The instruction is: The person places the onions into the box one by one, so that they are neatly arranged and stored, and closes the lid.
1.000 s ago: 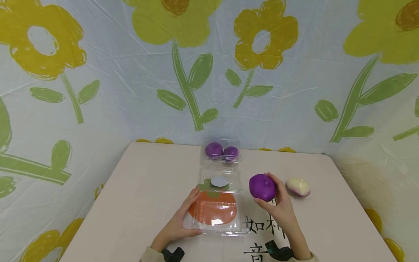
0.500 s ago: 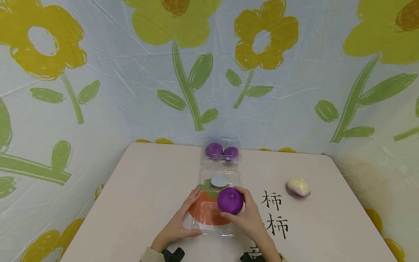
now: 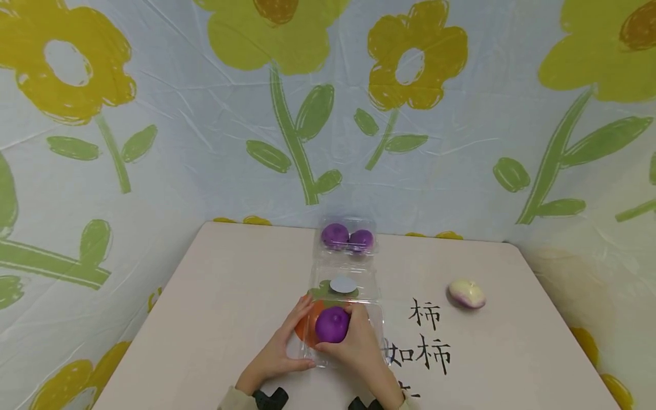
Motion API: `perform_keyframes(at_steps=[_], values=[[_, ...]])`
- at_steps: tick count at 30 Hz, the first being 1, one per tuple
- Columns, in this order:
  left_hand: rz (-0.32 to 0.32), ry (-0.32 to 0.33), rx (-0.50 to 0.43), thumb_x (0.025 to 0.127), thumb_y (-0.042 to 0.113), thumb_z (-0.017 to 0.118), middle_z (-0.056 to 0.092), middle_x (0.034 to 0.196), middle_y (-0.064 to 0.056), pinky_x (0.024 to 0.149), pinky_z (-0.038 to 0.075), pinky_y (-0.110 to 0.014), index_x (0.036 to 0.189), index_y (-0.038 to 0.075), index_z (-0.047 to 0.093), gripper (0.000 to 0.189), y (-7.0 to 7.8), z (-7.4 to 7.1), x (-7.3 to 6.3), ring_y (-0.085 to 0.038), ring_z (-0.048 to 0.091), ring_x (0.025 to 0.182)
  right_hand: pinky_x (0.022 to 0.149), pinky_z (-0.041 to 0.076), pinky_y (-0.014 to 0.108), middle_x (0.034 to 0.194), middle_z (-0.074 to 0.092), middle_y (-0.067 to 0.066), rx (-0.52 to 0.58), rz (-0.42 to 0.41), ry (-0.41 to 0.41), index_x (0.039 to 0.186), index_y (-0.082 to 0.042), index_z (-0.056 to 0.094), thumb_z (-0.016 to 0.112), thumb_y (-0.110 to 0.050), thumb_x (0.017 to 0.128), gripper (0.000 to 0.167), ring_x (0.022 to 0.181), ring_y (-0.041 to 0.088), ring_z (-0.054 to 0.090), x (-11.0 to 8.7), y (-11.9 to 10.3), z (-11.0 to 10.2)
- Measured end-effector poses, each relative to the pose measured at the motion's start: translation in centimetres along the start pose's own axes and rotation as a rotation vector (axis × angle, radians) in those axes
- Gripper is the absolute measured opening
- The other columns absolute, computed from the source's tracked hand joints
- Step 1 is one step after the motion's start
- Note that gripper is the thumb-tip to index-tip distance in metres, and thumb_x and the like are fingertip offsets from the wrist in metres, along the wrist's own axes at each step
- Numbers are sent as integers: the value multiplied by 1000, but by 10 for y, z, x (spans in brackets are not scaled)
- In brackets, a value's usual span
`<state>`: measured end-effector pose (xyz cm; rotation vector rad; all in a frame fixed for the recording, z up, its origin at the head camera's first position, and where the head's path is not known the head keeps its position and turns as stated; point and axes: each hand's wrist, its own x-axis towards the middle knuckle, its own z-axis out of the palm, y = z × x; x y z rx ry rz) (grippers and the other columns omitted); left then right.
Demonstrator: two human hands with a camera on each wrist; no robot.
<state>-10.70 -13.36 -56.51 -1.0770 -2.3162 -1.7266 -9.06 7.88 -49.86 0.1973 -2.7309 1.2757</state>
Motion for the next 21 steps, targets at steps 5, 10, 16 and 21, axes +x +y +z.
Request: perform_keyframes(at_steps=[5, 10, 16, 21], values=[[11, 1, -4, 73, 22, 88, 16, 162, -22, 119, 5, -24, 153, -1, 29, 103, 0, 0, 0, -49, 4, 147, 87, 52, 49, 109, 53, 13, -37, 25, 10, 116, 0, 45, 99, -32, 51, 91, 100, 32, 59, 3, -2, 10], [3, 2, -9, 74, 26, 88, 16, 163, -20, 118, 5, -23, 153, -1, 29, 102, 1, 0, -2, -49, 4, 147, 84, 50, 51, 105, 54, 13, -107, 3, 35, 114, 0, 45, 100, -30, 49, 90, 98, 34, 59, 3, -2, 21], [13, 3, -6, 73, 26, 88, 17, 163, -21, 119, 5, -24, 153, -1, 30, 102, 0, 0, -2, -49, 4, 147, 88, 53, 51, 108, 54, 13, -113, 1, 40, 117, 0, 45, 99, -24, 50, 89, 104, 35, 60, 2, 0, 29], [8, 11, 2, 72, 26, 89, 18, 162, -21, 119, 6, -25, 153, 0, 31, 102, 0, 0, -2, -50, 6, 147, 91, 52, 52, 115, 53, 16, -131, -1, 18, 123, 2, 43, 99, -26, 51, 95, 109, 36, 59, 2, 0, 28]])
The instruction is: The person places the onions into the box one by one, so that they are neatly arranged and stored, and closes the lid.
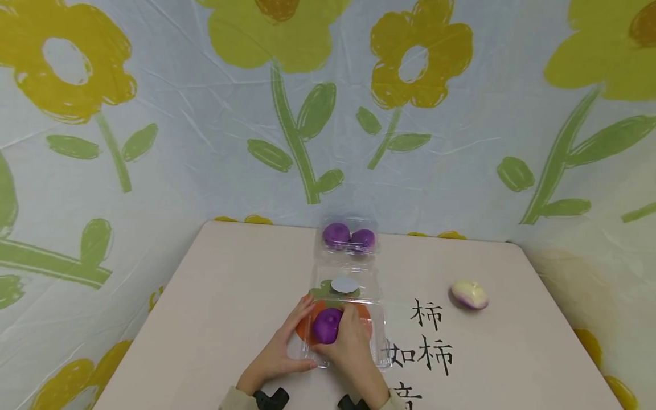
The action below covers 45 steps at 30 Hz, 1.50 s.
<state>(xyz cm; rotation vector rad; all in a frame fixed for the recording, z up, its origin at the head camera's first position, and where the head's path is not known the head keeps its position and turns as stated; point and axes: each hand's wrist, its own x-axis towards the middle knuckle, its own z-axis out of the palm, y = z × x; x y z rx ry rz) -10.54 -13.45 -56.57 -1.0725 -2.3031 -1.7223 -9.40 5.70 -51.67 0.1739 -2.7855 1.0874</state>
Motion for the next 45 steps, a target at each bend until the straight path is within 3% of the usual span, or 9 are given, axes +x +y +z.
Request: perform_keyframes(at_steps=[11, 18, 23, 26, 31, 37, 45], values=[[5, 3, 16, 74, 31, 88, 19, 162, -21, 119, 6, -26, 152, -2, 31, 102, -2, 0, 0, -50, 7, 146, 98, 47, 59, 130, 49, 24, -36, -30, -66, 139, 2, 40, 100, -30, 51, 111, 118, 41, 52, 0, -7, -25], [14, 2, 20, 74, 32, 88, 19, 162, -22, 119, 6, -27, 151, -3, 31, 102, -3, -1, 0, -50, 7, 146, 97, 47, 62, 140, 44, 25, 105, -46, -276, 147, -2, 34, 97, -37, 58, 115, 125, 44, 49, 2, -5, -59], [11, -2, 24, 74, 32, 88, 18, 162, -22, 119, 6, -28, 152, -2, 31, 103, -2, -1, 0, -50, 7, 146, 101, 41, 65, 144, 42, 26, 317, -112, -448, 151, -1, 28, 87, -35, 75, 102, 125, 46, 50, 5, 5, -86], [7, -1, 19, 73, 32, 88, 18, 162, -22, 119, 6, -29, 152, -2, 31, 103, -2, -2, 1, -51, 6, 146, 105, 36, 65, 148, 42, 20, 360, -188, -524, 153, -5, 29, 79, -35, 85, 89, 133, 43, 44, 9, 15, -101], [-6, -2, 25, 73, 32, 88, 18, 163, -19, 118, 7, -28, 153, 0, 31, 103, -3, 0, 1, -49, 7, 147, 113, 35, 48, 153, 41, 8, 382, -328, -596, 152, -12, 36, 69, -26, 95, 67, 142, 32, 36, 17, 37, -125], [-4, 4, 17, 73, 30, 88, 19, 162, -20, 118, 7, -26, 152, -1, 32, 102, -2, -1, 1, -50, 7, 146, 114, 34, 28, 146, 50, 10, 453, -464, -506, 145, -7, 44, 66, -6, 94, 55, 137, 24, 45, 29, 66, -146], [-3, 1, 5, 71, 25, 90, 18, 162, -21, 118, 6, -25, 152, -1, 32, 103, -3, 0, 1, -49, 6, 147, 106, 43, 24, 125, 59, 28, 566, -515, -187, 129, 9, 54, 58, 17, 90, 40, 123, 23, 58, 41, 102, -165]])
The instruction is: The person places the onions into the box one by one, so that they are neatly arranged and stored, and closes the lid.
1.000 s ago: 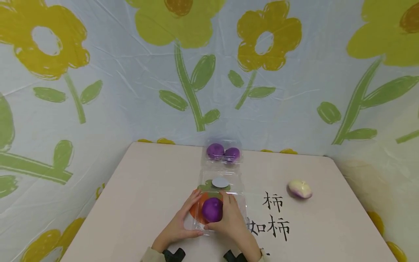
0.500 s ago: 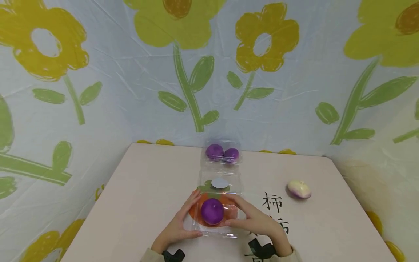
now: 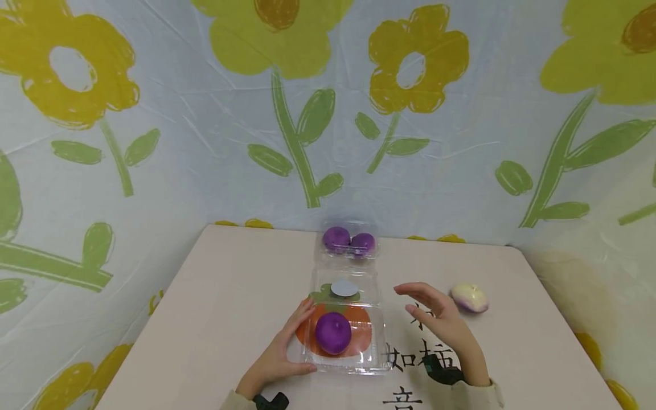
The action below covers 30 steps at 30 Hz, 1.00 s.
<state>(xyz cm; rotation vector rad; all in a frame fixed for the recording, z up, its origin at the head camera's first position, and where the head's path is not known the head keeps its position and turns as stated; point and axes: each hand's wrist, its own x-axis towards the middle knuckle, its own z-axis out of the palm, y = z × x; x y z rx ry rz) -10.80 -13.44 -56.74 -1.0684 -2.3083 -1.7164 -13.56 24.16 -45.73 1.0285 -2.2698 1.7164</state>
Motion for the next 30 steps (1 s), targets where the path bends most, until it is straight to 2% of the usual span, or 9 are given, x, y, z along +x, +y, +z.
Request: perform_keyframes(at_steps=[4, 6, 10, 14, 16, 19, 22, 27, 30], values=[[14, 6, -4, 69, 22, 91, 19, 162, -22, 118, 6, -26, 152, -2, 32, 104, 0, 0, -2, -48, 6, 147, 106, 43, 24, 120, 57, 36, 8, -93, 212, 126, 19, 51, 53, 26, 87, 41, 121, 24, 59, -6, 8, -15], [20, 6, -7, 69, 21, 91, 19, 162, -23, 119, 6, -26, 152, -2, 32, 104, 0, 0, -2, -47, 6, 148, 105, 43, 22, 121, 56, 36, -21, -70, 345, 129, 18, 50, 53, 26, 87, 43, 120, 23, 59, -11, 11, -22], [33, 9, -8, 68, 19, 91, 19, 160, -26, 119, 6, -26, 151, -3, 31, 105, -1, 0, -4, -46, 6, 148, 105, 42, 20, 125, 59, 31, -102, 41, 579, 134, 11, 51, 57, 20, 89, 47, 119, 19, 60, -23, 17, -35], [18, 7, 1, 68, 19, 91, 19, 161, -24, 118, 7, -26, 152, -1, 31, 106, -1, 0, -3, -45, 6, 149, 111, 36, 21, 131, 60, 23, -126, 91, 738, 135, 10, 51, 60, 19, 88, 49, 124, 18, 57, -34, 25, -46], [5, 0, 3, 69, 21, 91, 19, 162, -22, 118, 7, -27, 152, 0, 31, 105, 1, 0, -2, -45, 7, 149, 113, 32, 23, 134, 58, 20, -103, 109, 808, 135, 10, 51, 61, 21, 86, 51, 128, 19, 54, -38, 30, -49], [-2, -1, 1, 68, 20, 91, 18, 162, -22, 118, 7, -28, 152, 0, 31, 105, 0, 0, -2, -44, 6, 149, 117, 25, 23, 140, 53, 17, -130, 190, 876, 138, 8, 48, 65, 19, 83, 59, 134, 18, 46, -44, 39, -52], [2, -4, 4, 69, 21, 91, 18, 162, -23, 118, 7, -29, 152, 0, 31, 105, 1, 0, -1, -46, 6, 148, 120, 18, 23, 148, 45, 13, -188, 357, 925, 146, 2, 41, 72, 8, 84, 69, 140, 16, 37, -50, 48, -54], [-9, -7, 8, 71, 23, 90, 18, 163, -19, 118, 7, -29, 152, 0, 31, 103, 1, 0, -2, -47, 6, 148, 123, 11, 35, 161, 24, 11, -181, 673, 917, 156, -7, 20, 80, -17, 85, 94, 150, 20, 19, -61, 62, -53], [-18, -6, 11, 71, 24, 90, 19, 163, -17, 118, 7, -27, 153, 0, 31, 103, 1, -1, -2, -46, 6, 148, 123, 12, 37, 162, 17, 17, -151, 762, 882, 158, -5, 11, 80, -21, 85, 102, 150, 26, 14, -66, 72, -53]])
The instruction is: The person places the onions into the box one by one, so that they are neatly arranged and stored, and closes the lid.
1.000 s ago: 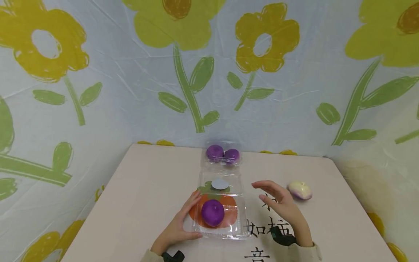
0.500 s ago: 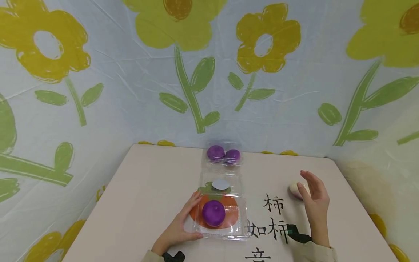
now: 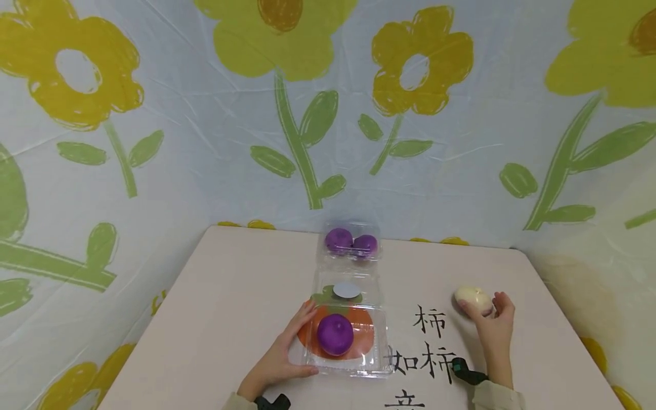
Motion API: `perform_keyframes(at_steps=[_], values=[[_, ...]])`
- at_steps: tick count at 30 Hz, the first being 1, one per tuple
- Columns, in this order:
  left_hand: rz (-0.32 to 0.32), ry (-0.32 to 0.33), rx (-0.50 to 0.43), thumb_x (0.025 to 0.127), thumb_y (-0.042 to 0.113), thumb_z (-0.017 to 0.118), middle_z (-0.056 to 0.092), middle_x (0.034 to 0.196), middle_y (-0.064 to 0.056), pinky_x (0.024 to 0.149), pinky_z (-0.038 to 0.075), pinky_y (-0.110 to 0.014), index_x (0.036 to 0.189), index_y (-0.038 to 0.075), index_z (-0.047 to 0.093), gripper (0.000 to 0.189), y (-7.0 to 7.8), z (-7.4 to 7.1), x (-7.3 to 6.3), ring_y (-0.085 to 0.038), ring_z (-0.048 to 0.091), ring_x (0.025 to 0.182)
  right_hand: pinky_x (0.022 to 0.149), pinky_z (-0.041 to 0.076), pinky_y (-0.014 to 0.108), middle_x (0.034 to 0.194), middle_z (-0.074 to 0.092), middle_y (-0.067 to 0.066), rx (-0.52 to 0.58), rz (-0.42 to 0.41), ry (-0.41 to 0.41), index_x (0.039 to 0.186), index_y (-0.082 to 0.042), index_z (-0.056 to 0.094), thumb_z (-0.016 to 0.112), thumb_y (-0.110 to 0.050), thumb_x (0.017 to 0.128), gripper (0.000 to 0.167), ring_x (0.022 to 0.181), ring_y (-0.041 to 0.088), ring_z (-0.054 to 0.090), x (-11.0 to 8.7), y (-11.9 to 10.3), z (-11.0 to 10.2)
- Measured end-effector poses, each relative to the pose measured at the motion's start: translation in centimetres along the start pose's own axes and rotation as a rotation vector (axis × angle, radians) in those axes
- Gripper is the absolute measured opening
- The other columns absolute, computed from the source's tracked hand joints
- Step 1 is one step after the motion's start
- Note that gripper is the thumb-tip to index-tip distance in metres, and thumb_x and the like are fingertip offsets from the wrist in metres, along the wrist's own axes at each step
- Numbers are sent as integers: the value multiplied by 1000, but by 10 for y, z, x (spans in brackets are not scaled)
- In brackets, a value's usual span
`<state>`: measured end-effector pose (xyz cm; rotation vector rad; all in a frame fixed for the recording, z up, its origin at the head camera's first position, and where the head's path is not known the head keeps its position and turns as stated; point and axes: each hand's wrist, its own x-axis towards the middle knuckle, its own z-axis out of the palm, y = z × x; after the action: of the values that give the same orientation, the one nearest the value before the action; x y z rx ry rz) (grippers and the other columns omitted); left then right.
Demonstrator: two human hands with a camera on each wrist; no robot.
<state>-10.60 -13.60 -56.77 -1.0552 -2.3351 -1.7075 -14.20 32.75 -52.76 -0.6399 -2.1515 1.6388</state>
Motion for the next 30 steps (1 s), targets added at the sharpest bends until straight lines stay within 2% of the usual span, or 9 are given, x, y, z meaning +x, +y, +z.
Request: perform_keyframes(at_steps=[3, 6, 10, 12, 16, 19, 23, 27, 30], values=[[-1, -1, -6, 72, 24, 89, 18, 163, -17, 118, 7, -27, 153, 0, 31, 102, 0, 0, -1, -46, 6, 148, 122, 16, 33, 159, 20, 21, -15, 14, -14, 157, -2, 9, 80, -19, 85, 102, 147, 30, 20, 1, 8, 0], [-1, 0, -4, 72, 24, 89, 18, 163, -17, 118, 7, -27, 152, 0, 32, 102, 1, 1, -1, -47, 6, 148, 118, 22, 27, 154, 26, 25, -64, -12, -19, 156, 1, 13, 80, -18, 86, 99, 140, 33, 28, 1, 13, 1], [-10, -1, 4, 71, 24, 90, 18, 164, -16, 118, 7, -28, 153, 2, 32, 102, 2, 1, 0, -46, 7, 148, 104, 31, 11, 149, 35, 27, -131, -48, 6, 153, 3, 23, 79, -19, 86, 90, 130, 34, 38, 1, 17, 1], [-12, -2, 1, 71, 23, 90, 18, 163, -18, 118, 7, -28, 153, 2, 32, 102, 2, 1, 1, -46, 6, 148, 95, 33, 5, 147, 37, 27, -134, -54, 16, 153, 3, 26, 79, -18, 86, 88, 126, 30, 41, 1, 18, 0], [-12, -5, -5, 71, 23, 90, 17, 163, -20, 118, 7, -29, 153, 1, 32, 102, 3, 1, 1, -47, 6, 148, 85, 34, 2, 145, 40, 26, -132, -56, 26, 152, 3, 29, 80, -17, 85, 86, 119, 23, 43, 1, 18, -1], [-10, -8, 0, 72, 23, 90, 17, 162, -22, 118, 8, -30, 153, 1, 31, 103, 3, 2, 1, -47, 6, 148, 91, 34, 2, 147, 39, 22, -106, -23, 28, 153, 0, 29, 80, -18, 85, 87, 123, 21, 42, -1, 13, -3], [-17, -10, -1, 72, 25, 89, 17, 163, -21, 118, 7, -29, 153, 1, 31, 103, 2, 2, 0, -47, 6, 148, 107, 31, 9, 149, 35, 19, 6, 13, 21, 154, -2, 28, 79, -12, 85, 86, 133, 19, 38, -2, 2, -4], [-12, -6, -1, 73, 26, 89, 18, 163, -20, 118, 7, -27, 153, 1, 31, 102, 1, 2, 1, -48, 6, 147, 111, 29, 14, 148, 35, 19, 61, -20, 15, 152, 1, 30, 78, -2, 84, 84, 135, 18, 38, -2, -10, -2], [-9, -3, 2, 73, 28, 88, 18, 163, -18, 118, 7, -26, 153, 0, 31, 102, 2, 1, 1, -49, 7, 147, 112, 28, 15, 149, 36, 19, 69, -38, -5, 152, 0, 31, 78, -2, 84, 82, 137, 18, 37, -4, -20, -1]])
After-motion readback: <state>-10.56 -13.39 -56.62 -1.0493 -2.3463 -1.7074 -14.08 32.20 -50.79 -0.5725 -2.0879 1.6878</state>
